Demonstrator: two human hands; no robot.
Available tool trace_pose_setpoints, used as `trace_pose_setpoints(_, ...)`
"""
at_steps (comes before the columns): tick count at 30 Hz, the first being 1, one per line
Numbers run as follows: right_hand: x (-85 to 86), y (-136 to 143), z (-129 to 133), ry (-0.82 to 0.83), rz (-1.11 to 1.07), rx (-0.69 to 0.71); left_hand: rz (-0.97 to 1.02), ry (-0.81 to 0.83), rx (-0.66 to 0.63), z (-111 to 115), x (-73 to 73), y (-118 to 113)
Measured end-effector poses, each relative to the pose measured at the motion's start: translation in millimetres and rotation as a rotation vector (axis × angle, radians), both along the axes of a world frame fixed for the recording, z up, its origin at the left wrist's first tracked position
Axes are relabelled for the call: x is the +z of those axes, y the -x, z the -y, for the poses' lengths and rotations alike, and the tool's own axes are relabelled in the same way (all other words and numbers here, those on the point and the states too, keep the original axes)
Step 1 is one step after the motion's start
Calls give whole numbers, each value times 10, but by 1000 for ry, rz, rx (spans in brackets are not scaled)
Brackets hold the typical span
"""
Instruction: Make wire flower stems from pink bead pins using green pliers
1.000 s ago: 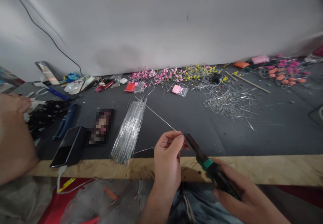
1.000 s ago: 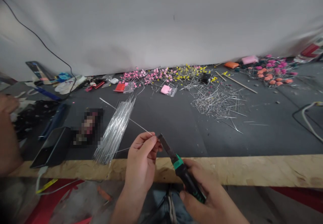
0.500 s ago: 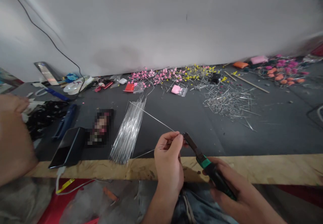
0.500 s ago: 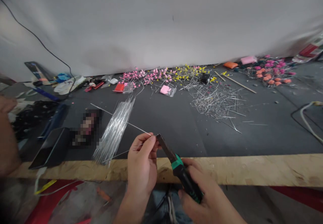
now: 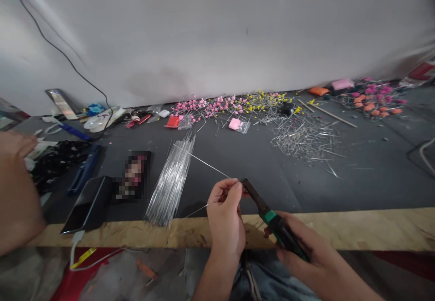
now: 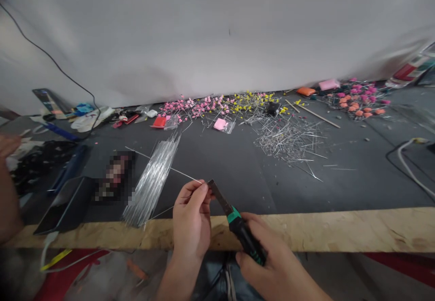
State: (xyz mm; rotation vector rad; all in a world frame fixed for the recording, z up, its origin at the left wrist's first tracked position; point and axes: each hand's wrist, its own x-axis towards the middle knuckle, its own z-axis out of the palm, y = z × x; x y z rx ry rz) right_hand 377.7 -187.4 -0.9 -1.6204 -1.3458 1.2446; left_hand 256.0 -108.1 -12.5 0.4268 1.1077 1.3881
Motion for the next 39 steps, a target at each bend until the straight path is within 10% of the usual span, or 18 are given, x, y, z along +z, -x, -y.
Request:
trace_pose_setpoints(14, -77, -6, -113, 75, -34, 73, -41, -51, 27, -97, -20, -42)
trace_pose_setpoints(29, -308, -48, -1281, 144, -498, 78, -121, -317, -160, -1070, -125, -58)
trace_pose_setpoints(39, -687, 29, -1690, 224, -768, 137, -62, -67, -481, -1251, -313, 17)
